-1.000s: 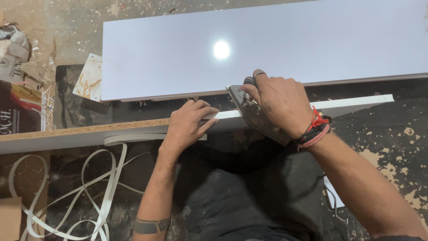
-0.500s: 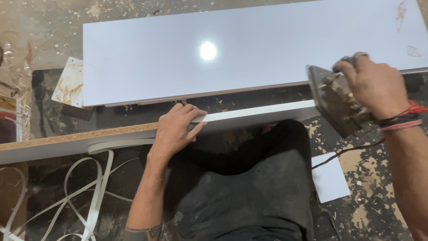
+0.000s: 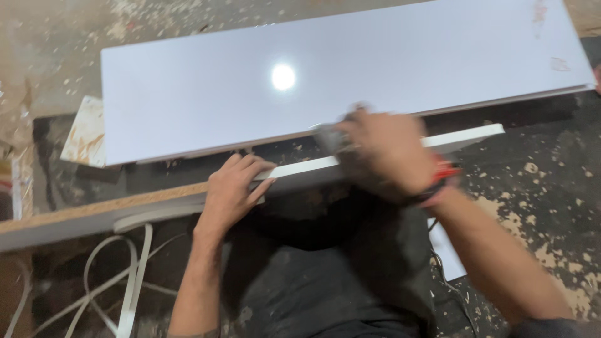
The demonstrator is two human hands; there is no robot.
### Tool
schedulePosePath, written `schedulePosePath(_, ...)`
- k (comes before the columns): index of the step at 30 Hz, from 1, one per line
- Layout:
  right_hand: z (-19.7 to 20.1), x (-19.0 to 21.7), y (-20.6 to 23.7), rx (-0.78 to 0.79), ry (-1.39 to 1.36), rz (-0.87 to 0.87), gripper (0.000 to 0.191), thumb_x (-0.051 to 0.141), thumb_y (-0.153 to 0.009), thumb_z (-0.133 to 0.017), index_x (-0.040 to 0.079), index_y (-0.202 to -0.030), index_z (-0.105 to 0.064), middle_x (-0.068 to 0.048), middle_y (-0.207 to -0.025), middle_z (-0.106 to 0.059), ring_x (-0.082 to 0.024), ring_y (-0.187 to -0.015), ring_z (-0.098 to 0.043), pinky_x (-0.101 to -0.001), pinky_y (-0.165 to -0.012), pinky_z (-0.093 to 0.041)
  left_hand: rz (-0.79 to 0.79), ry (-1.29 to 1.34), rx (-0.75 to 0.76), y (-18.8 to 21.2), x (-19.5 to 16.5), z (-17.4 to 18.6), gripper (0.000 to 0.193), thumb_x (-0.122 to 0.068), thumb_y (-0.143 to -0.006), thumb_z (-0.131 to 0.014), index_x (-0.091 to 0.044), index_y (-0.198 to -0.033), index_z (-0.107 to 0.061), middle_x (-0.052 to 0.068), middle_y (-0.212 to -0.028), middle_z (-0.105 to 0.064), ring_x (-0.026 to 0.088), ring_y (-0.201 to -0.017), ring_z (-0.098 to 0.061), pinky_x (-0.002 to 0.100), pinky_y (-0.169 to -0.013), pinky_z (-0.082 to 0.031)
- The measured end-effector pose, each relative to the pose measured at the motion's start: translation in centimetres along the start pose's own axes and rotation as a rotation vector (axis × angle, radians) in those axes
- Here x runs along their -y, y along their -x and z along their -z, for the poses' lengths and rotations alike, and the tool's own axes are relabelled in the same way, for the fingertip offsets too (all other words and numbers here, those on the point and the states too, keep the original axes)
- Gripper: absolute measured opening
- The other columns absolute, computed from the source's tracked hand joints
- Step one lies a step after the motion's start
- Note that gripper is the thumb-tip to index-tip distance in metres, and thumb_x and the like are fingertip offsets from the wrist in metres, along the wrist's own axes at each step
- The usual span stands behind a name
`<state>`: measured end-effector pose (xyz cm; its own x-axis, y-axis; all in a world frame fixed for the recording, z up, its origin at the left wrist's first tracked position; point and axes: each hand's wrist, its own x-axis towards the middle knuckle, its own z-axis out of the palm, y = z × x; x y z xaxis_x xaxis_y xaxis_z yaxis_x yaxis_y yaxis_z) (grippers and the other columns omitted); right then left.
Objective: The person untangles a length of white edge banding tape, aligns it along the edge of a long white board resting on a workbench, and presses it onto the edge. They then run a hot iron along the tape to heat-activate the adhesive and press the banding firmly onto the board edge, working along the length of the panel.
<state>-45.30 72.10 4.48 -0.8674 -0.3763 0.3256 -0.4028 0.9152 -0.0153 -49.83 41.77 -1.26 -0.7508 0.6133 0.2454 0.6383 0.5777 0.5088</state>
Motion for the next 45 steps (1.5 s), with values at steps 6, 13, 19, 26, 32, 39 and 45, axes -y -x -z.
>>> schedulePosePath(6, -0.6, 6.9, -4.7, 0.038, -0.207, -0.23, 0.037, 0.039, -0.102, -0.059, 0.003, -0.093, -0.064, -0.012, -0.059, -0.063, -0.035, -0.056, -0.066, -0.0452, -0.048, -0.051, -0.003, -0.064, -0.001, 0.3, 0.7, 1.0, 0.025, -0.028, -0.088, -0.075, -0.014, -0.109, -0.075, 0.0, -0.099, -0.07, 0.024, -0.088, -0.062, 0.038, -0.074, -0.053)
schedulePosePath(13, -0.1, -0.1, -0.4, 0.018, 0.042, -0.055, 0.023, 0.029, -0.09, -0.064, 0.015, -0.107, -0.071, -0.013, -0.1, -0.07, -0.031, -0.065, -0.07, -0.0437, -0.049, -0.053, 0.045, -0.076, 0.033, 0.2, 0.8, 1.1, 0.024, -0.029, -0.088, -0.074, -0.014, -0.106, -0.077, -0.002, -0.099, -0.073, 0.022, -0.083, -0.062, 0.037, -0.07, -0.053)
schedulePosePath(19, 1.6, -11.4, 7.4, 0.267, 0.308, -0.384, 0.033, 0.021, -0.091, -0.064, 0.02, -0.123, -0.071, -0.008, -0.124, -0.066, -0.03, -0.085, -0.074, -0.044, -0.07, -0.059, 0.053, -0.085, 0.042, 1.0, 2.1, 0.8, 0.024, -0.031, -0.088, -0.074, -0.015, -0.106, -0.078, -0.004, -0.1, -0.074, 0.019, -0.081, -0.062, 0.035, -0.068, -0.053)
schedulePosePath(26, 4.2, -17.7, 11.5, 0.214, 0.054, -0.968, 0.046, 0.049, -0.112, -0.049, 0.01, -0.119, -0.073, -0.025, -0.096, -0.072, -0.049, -0.094, -0.066, -0.058, -0.083, -0.05, 0.063, -0.106, 0.032, 0.9, 1.2, 0.5, 0.024, -0.03, -0.088, -0.075, -0.015, -0.106, -0.078, -0.004, -0.1, -0.073, 0.018, -0.08, -0.061, 0.034, -0.068, -0.053)
schedulePosePath(32, 3.8, -16.4, 9.6, 0.26, 0.069, -0.901, 0.047, 0.05, -0.113, -0.05, 0.006, -0.117, -0.07, -0.027, -0.092, -0.072, -0.05, -0.09, -0.067, -0.0589, -0.079, -0.05, 0.023, -0.086, 0.004, 0.4, 1.4, 0.7, 0.023, -0.028, -0.088, -0.075, -0.014, -0.106, -0.077, -0.001, -0.099, -0.073, 0.021, -0.084, -0.062, 0.036, -0.071, -0.053)
schedulePosePath(39, 1.1, -7.7, 4.2, 0.239, 0.087, -0.303, 0.033, 0.03, -0.1, -0.047, 0.019, -0.119, -0.071, -0.017, -0.11, -0.073, -0.04, -0.081, -0.07, -0.0523, -0.068, -0.055, -0.01, -0.041, -0.021, 0.1, 1.6, 0.1, 0.023, -0.026, -0.088, -0.075, -0.011, -0.105, -0.075, 0.002, -0.1, -0.072, 0.024, -0.085, -0.064, 0.038, -0.072, -0.053)
schedulePosePath(45, -1.3, 1.5, -2.4, 0.227, -0.125, -0.348, 0.043, 0.045, -0.102, -0.052, 0.005, -0.108, -0.066, -0.016, -0.063, -0.068, -0.038, -0.062, -0.068, -0.0492, -0.054, -0.053, -0.03, 0.047, -0.033, 0.0, 1.0, -0.4, 0.02, -0.026, -0.088, -0.075, -0.012, -0.103, -0.074, 0.001, -0.097, -0.071, 0.024, -0.087, -0.064, 0.037, -0.075, -0.054)
